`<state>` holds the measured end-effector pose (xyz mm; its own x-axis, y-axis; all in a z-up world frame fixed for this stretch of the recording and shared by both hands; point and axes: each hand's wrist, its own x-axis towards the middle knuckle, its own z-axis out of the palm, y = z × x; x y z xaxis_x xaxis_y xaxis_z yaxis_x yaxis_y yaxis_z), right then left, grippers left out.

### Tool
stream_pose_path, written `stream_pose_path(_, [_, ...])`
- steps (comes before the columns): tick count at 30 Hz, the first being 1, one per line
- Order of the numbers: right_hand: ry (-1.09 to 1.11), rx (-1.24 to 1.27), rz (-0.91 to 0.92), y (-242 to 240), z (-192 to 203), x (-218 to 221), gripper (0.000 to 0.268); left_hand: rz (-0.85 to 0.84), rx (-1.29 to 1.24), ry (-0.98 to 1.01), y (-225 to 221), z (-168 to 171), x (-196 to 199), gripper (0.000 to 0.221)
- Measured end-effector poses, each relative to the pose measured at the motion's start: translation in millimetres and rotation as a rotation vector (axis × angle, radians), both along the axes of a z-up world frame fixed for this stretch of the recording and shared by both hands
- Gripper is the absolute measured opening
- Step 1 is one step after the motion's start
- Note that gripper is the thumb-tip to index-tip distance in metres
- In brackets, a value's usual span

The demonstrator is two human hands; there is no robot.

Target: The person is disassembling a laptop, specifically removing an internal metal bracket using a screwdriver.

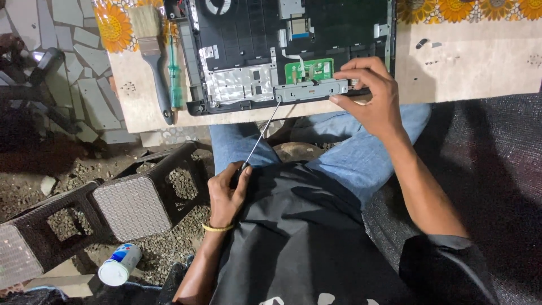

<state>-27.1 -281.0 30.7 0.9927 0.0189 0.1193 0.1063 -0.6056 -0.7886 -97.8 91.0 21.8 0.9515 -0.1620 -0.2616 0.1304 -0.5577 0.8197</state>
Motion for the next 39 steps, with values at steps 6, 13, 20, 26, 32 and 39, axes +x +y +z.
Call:
stream_pose_path(6, [0.016,0.008,-0.012,1.1,-0.5,0.1,0.037,-0.083,-0.027,-0.084,6.9,-37.7,9.8,0.022])
stream_pose_path(13, [0.002,0.01,0.008,3.8,-3.2,1.3,0.033,-0.119,-0.075,0.028,13.6,-27.2,16.8,0.022])
stream_pose_path(20, [-0.01,0.04,0.031,1.4,-5.2,1.9,0.027,-0.306,0.24,0.041,8.3,95.3,44.9,0.028])
stream_pose_path(26, [0.002,0.033,0.03,-0.4,-5.8,2.7,0.029,-0.458,0.46,-0.006,-2.7,144.5,69.0,0.031])
stream_pose_path(32, [-0.002,0.03,0.017,-0.3,-6.6,2.7,0.029,-0.492,0.429,0.016,13.9,123.3,73.9,0.033])
stream_pose_path(39, [0.021,0.019,0.037,0.9,-2.2,2.7,0.03,-0.342,0.133,0.014,28.4,51.2,61.8,0.029])
